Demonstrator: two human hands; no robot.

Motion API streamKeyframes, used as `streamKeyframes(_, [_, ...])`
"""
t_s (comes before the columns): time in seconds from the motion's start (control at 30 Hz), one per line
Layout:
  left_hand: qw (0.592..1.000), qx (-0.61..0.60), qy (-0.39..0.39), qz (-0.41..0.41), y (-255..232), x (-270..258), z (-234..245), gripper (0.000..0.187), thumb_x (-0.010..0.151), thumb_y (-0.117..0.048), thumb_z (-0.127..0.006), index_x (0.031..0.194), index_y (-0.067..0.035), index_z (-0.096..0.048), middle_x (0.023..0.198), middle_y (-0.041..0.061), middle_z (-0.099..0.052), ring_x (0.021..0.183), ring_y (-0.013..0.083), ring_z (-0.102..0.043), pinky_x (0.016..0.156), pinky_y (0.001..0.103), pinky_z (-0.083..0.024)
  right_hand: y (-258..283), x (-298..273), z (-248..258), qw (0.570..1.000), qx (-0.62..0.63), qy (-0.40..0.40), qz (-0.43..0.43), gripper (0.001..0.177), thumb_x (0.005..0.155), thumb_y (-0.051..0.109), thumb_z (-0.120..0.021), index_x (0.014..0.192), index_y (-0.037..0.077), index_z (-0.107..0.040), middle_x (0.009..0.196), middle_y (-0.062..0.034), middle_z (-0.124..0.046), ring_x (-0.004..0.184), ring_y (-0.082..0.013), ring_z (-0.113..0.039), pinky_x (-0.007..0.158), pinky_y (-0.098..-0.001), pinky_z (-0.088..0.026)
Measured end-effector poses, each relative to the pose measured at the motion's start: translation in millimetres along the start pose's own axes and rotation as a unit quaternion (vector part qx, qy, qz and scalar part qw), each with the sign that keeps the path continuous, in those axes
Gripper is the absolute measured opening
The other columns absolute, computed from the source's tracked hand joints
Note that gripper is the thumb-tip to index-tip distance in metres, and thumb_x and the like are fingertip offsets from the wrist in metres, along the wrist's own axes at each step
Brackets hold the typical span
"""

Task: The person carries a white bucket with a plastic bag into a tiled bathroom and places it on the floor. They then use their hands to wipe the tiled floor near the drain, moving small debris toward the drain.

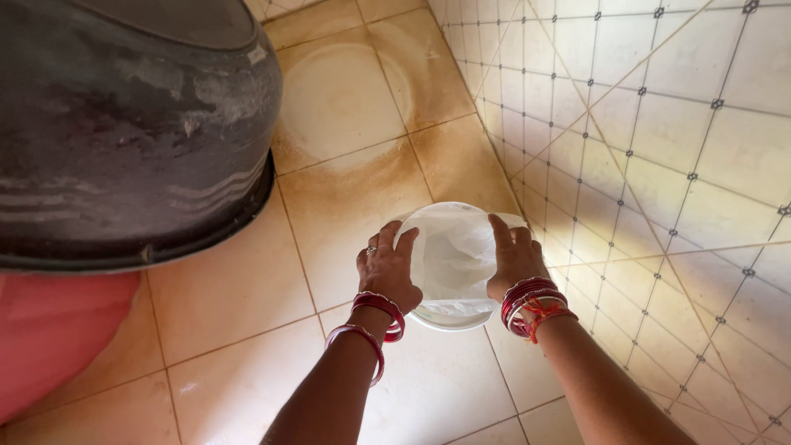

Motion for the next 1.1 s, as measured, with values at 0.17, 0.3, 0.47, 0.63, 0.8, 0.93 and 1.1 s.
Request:
streamKeyframes(0.17, [1.000,0.011,-0.001,0.029,-1.9,-21.6,-8.7,0.092,0.065,0.002,-0.071,0.149,-0.024,-0.044,0.160,0.007,-0.028,0.148,0.0283,-0.030,0.125,0.054,-0.018,-6.2,-16.1,-8.0,0.999,-0.030,0.013,0.019,0.106,0.071,-0.012,-0.069,0.158,0.029,-0.025,0.151,-0.0124,-0.037,0.138,-0.0351,-0.044,0.114,-0.0438,-0.046])
streamKeyframes(0.3, [0.999,0.013,0.015,0.044,-5.5,-36.1,-14.3,0.099,0.064,0.000,-0.075,0.152,-0.023,-0.036,0.161,0.007,-0.022,0.149,0.0298,-0.024,0.123,0.053,-0.018,-11.3,-29.9,-11.3,0.999,-0.034,0.009,0.019,0.110,0.068,-0.013,-0.071,0.157,0.030,-0.023,0.153,-0.0120,-0.034,0.138,-0.0350,-0.042,0.115,-0.0433,-0.043])
streamKeyframes(0.47, [0.999,-0.009,0.005,0.036,-5.0,-53.3,-25.6,0.095,0.066,-0.003,-0.076,0.151,-0.023,-0.038,0.162,0.006,-0.023,0.149,0.0287,-0.027,0.122,0.053,-0.022,-23.2,-48.1,-21.3,0.999,-0.025,0.011,0.018,0.107,0.068,-0.014,-0.070,0.156,0.030,-0.026,0.153,-0.0121,-0.035,0.138,-0.0352,-0.044,0.115,-0.0431,-0.045])
streamKeyframes(0.63, [1.000,-0.015,-0.009,0.017,-2.7,-68.1,-38.0,0.093,0.066,-0.006,-0.079,0.149,-0.023,-0.041,0.161,0.006,-0.024,0.149,0.0284,-0.027,0.122,0.054,-0.024,-35.5,-61.9,-34.5,1.000,-0.019,0.012,-0.012,0.106,0.066,-0.013,-0.070,0.152,0.031,-0.029,0.152,-0.0099,-0.036,0.139,-0.0337,-0.044,0.113,-0.0433,-0.047])
streamKeyframes(0.8, [0.998,-0.048,-0.034,-0.024,4.0,-77.4,-48.1,0.086,0.070,-0.017,-0.086,0.145,-0.025,-0.046,0.162,0.008,-0.025,0.148,0.0314,-0.029,0.120,0.056,-0.024,-46.9,-86.4,-48.2,0.997,-0.019,-0.065,0.033,0.101,0.067,-0.012,-0.066,0.154,0.025,-0.031,0.152,-0.0171,-0.037,0.136,-0.0415,-0.043,0.110,-0.0471,-0.047])
streamKeyframes(0.93, [0.998,-0.053,0.005,-0.029,4.2,-74.4,-44.5,0.083,0.068,-0.016,-0.087,0.141,-0.027,-0.050,0.161,0.008,-0.025,0.149,0.0328,-0.028,0.119,0.051,-0.031,-49.3,-99.3,-56.9,0.997,-0.024,-0.068,-0.018,0.107,0.063,-0.010,-0.074,0.152,0.029,-0.031,0.149,-0.0180,-0.036,0.133,-0.0412,-0.044,0.109,-0.0460,-0.046])
streamKeyframes(1.1, [0.996,0.013,-0.058,-0.066,5.2,-88.2,-45.8,0.062,0.074,-0.017,-0.085,0.131,-0.028,-0.063,0.154,0.005,-0.038,0.146,0.0292,-0.038,0.124,0.052,-0.031,-66.3,-108.9,-61.9,0.990,0.023,-0.129,-0.047,0.086,0.072,0.008,-0.084,0.147,0.026,-0.045,0.140,-0.0156,-0.051,0.121,-0.0376,-0.062,0.104,-0.0453,-0.054])
Point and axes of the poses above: each hand's wrist, its own x-axis towards the middle knuckle, its own z-axis out of the back of the hand, y = z × x, the point moved 2 cm from there along x, towards the middle knuckle
